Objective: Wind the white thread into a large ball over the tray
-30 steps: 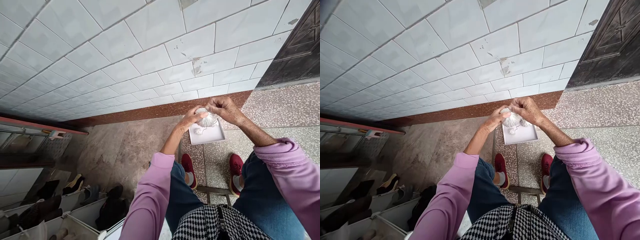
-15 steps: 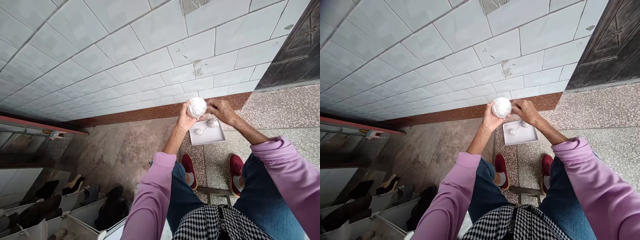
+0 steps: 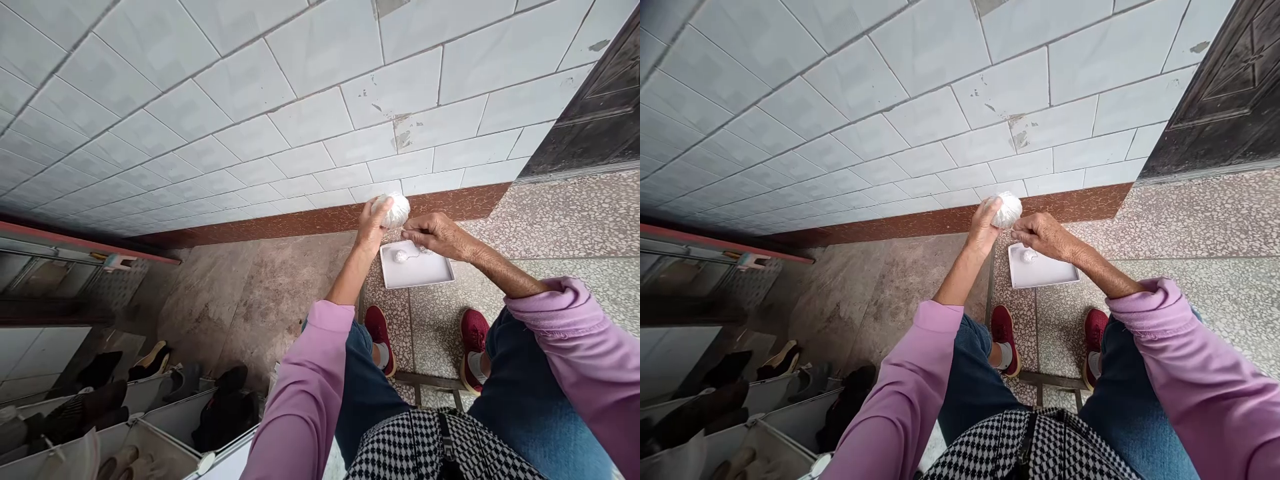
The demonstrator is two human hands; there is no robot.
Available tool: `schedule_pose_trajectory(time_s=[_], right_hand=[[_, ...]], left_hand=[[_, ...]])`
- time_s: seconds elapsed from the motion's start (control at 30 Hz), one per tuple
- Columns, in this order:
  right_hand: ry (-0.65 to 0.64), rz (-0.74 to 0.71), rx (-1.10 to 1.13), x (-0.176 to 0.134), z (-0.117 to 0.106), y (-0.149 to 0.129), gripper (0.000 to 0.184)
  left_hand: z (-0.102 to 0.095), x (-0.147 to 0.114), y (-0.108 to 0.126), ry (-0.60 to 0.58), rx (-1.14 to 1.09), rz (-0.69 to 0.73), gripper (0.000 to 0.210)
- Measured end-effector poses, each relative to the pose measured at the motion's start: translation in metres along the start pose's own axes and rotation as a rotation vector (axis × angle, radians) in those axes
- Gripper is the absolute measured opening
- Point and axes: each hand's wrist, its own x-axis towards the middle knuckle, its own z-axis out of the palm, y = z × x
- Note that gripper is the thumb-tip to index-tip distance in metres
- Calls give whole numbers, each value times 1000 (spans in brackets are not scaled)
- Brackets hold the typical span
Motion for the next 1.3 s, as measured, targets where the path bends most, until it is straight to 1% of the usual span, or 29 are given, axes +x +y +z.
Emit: schedule_pose_trajectory(time_s=[0.1,0.2,0.3,0.37,0.43,0.53,0.63,0.73,0.8,0.83,0.93,1.03,1.1,1.17,1.3], right_hand=[[55,11,40,0,-6,-1,46],[126,43,52,-1,-12,2,43],[188,64,79,-4,-19,7,47],[222,71,105,-5,-23,9,51],[248,76,143,-5,-27,11,53],[277,88,222,-4,-31,11,56],[277,100,312,-2,-30,8,59],[267,108,354,1,-28,7,57],[291,119,321,3,-27,9,50],[301,129,290,3,-27,11,46],[295,154,148,4,-25,14,34],[237,139,-61,2,-19,14,27],[198,133,-188,0,-11,13,24],[165,132,-261,-1,-4,11,23],[140,107,-270,-2,1,9,27]], left_hand=[[-1,2,-5,-36,194,57,64],[-2,2,-8,-115,380,98,56],[-2,0,-7,-201,465,52,47],[0,-4,-4,-257,468,-7,44],[1,-9,-1,-338,450,-88,44],[3,-16,2,-453,380,-219,47],[3,-19,1,-493,322,-281,58],[4,-22,1,-532,232,-325,78],[5,-23,4,-525,112,-339,88],[6,-24,5,-500,47,-338,90],[9,-22,12,-383,-108,-335,85],[11,-18,18,-288,-209,-378,79],[10,-16,19,-236,-258,-393,76],[8,-16,18,-188,-284,-387,73],[4,-17,18,-135,-243,-347,80]])
